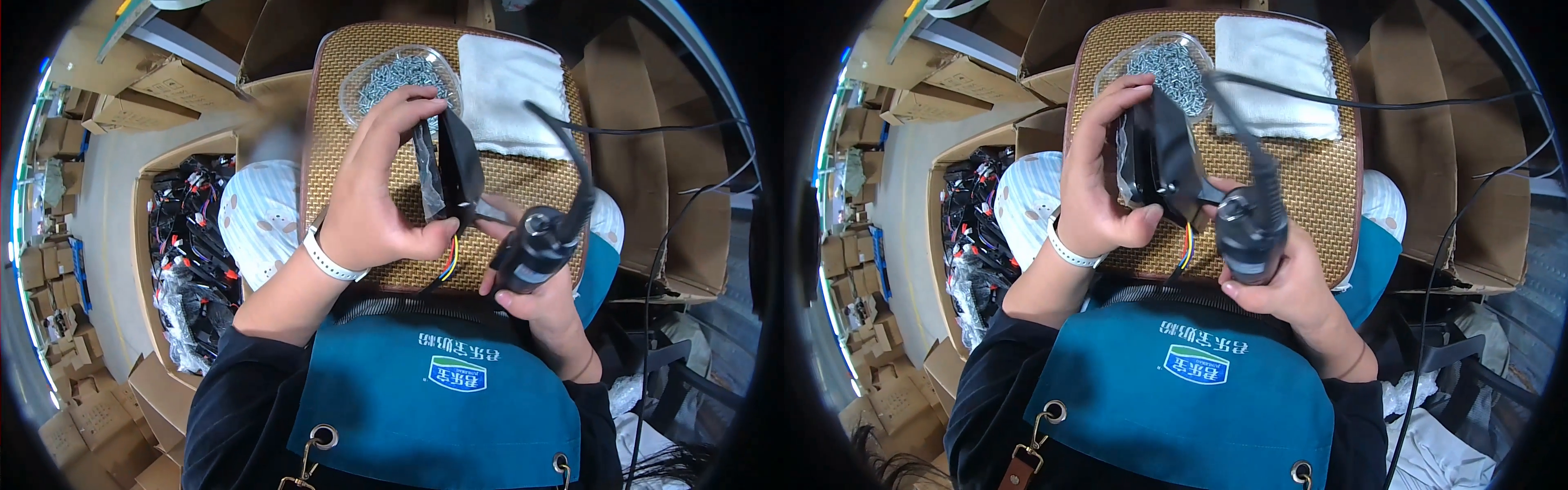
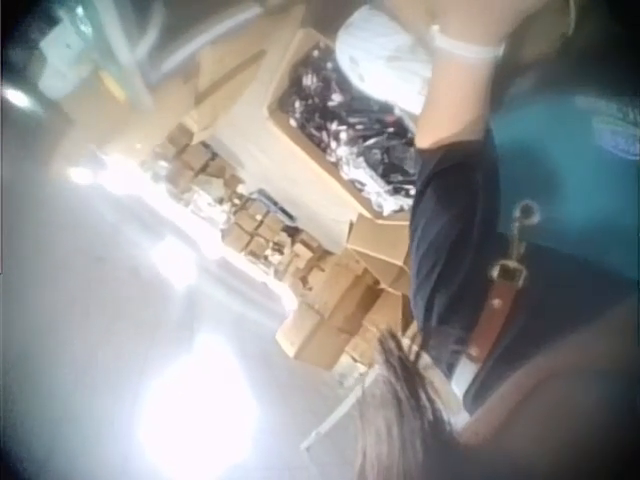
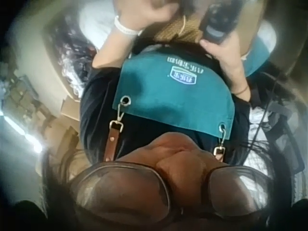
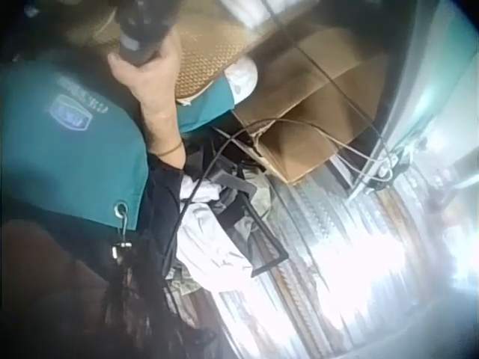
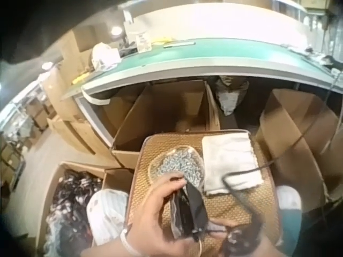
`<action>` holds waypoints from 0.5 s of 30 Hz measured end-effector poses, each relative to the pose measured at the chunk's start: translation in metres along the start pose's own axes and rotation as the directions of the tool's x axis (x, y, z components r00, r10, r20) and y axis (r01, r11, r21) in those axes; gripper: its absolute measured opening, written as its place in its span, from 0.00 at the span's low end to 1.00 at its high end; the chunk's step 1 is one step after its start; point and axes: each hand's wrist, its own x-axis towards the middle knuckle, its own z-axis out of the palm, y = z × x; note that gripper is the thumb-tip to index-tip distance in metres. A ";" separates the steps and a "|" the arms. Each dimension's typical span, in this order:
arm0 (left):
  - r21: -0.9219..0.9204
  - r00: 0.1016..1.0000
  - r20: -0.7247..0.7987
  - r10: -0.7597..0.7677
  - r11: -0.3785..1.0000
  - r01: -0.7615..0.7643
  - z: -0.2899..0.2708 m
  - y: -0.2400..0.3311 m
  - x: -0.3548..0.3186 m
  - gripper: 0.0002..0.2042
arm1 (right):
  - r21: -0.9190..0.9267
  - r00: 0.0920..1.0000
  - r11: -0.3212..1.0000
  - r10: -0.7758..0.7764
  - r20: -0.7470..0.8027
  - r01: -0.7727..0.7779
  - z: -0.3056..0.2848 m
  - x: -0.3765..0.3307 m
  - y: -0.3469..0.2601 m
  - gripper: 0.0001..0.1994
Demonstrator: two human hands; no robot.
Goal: The person assembles plastic housings for electronic units by securing them with screws using an electric screwdriver.
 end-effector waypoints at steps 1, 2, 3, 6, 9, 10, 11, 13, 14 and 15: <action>0.038 0.998 0.049 0.037 0.999 -0.039 0.003 0.004 0.005 0.40 | -0.053 0.999 0.998 -0.031 0.045 0.033 -0.004 -0.002 0.002 0.42; 0.042 0.997 0.066 0.041 0.998 -0.043 0.008 0.008 0.008 0.40 | -0.105 0.994 0.992 -0.060 0.091 0.069 -0.008 -0.004 0.004 0.43; 0.064 0.996 0.087 0.030 0.997 -0.036 0.010 0.011 0.008 0.41 | -0.102 0.994 0.992 -0.064 0.089 0.073 -0.009 -0.003 0.004 0.43; 0.123 0.987 0.162 0.019 0.992 -0.039 0.008 0.013 0.008 0.44 | -0.109 0.990 0.988 -0.095 0.102 0.106 -0.010 -0.002 0.005 0.42; -0.034 0.995 0.092 0.024 0.999 -0.021 0.005 -0.002 0.002 0.45 | -0.161 0.980 0.976 -0.124 0.155 0.148 -0.008 -0.003 -0.003 0.38; -0.148 0.998 0.048 -0.044 0.988 0.050 0.005 -0.004 -0.007 0.43 | -0.158 0.980 0.976 -0.123 0.157 0.148 -0.005 -0.002 -0.010 0.38; -0.251 0.997 -0.001 -0.071 0.966 0.068 0.008 -0.007 -0.014 0.42 | -0.062 0.983 0.991 -0.106 0.146 0.116 0.000 -0.001 -0.020 0.37; -0.372 0.990 -0.056 -0.133 0.922 0.103 0.011 -0.008 -0.028 0.37 | 0.046 0.981 0.991 -0.131 0.146 0.125 0.003 0.000 -0.028 0.38; -0.376 0.989 -0.054 -0.136 0.920 0.107 0.010 -0.010 -0.040 0.37 | 0.152 0.954 0.984 -0.136 0.269 0.097 -0.011 0.004 -0.030 0.38; -0.276 0.983 -0.060 -0.174 0.949 0.151 0.005 -0.015 -0.054 0.36 | 0.221 0.953 0.961 -0.214 0.214 0.167 -0.013 0.006 -0.029 0.38</action>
